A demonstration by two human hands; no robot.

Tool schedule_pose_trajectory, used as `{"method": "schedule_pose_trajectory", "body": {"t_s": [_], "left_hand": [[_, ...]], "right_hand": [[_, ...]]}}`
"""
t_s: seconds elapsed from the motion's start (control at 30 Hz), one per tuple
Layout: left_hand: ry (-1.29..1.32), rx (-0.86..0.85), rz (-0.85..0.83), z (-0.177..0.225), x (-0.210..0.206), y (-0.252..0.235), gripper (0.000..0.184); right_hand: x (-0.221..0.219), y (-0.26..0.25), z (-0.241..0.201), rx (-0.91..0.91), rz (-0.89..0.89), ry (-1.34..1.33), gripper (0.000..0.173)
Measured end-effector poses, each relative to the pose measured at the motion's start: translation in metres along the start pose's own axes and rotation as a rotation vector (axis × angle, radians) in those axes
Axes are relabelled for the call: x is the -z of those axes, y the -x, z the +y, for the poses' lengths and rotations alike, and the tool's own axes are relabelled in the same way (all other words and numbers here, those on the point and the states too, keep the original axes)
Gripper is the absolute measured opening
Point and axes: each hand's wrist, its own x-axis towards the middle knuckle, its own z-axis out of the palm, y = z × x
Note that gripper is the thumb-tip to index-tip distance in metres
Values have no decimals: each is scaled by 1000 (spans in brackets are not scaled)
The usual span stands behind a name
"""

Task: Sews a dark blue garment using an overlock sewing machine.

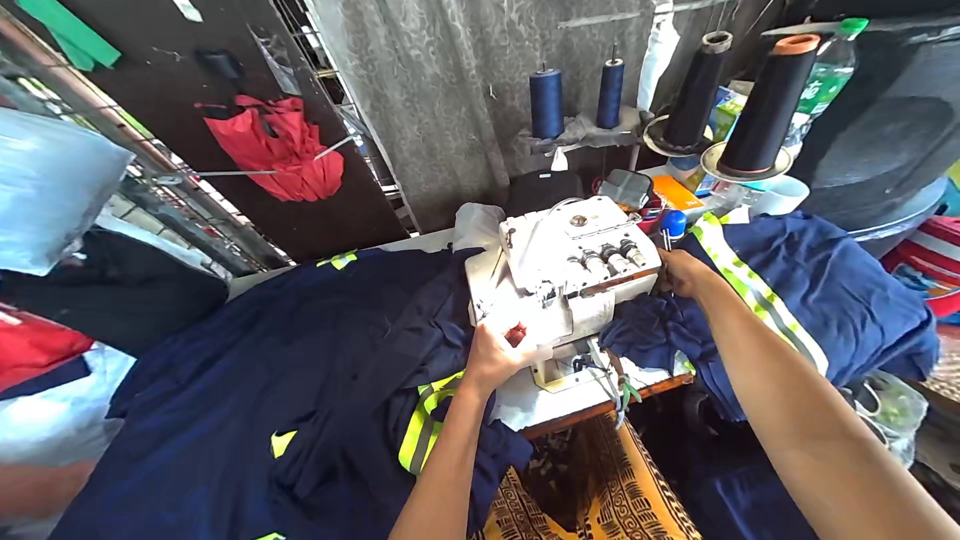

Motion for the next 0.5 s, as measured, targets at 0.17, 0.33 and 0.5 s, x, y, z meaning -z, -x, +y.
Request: {"method": "schedule_pose_trajectory", "body": {"t_s": [0.17,0.33,0.5], "left_hand": [[-72,34,-9,3,1,-3,13],[-94,284,-94,12,11,-18,16],[261,627,-136,23,18,-29,9]], "right_hand": [[-1,0,6,29,-25,-87,39],[-10,60,14,447,400,-227,38],[-57,170,47,1048,294,-36,34]]}}
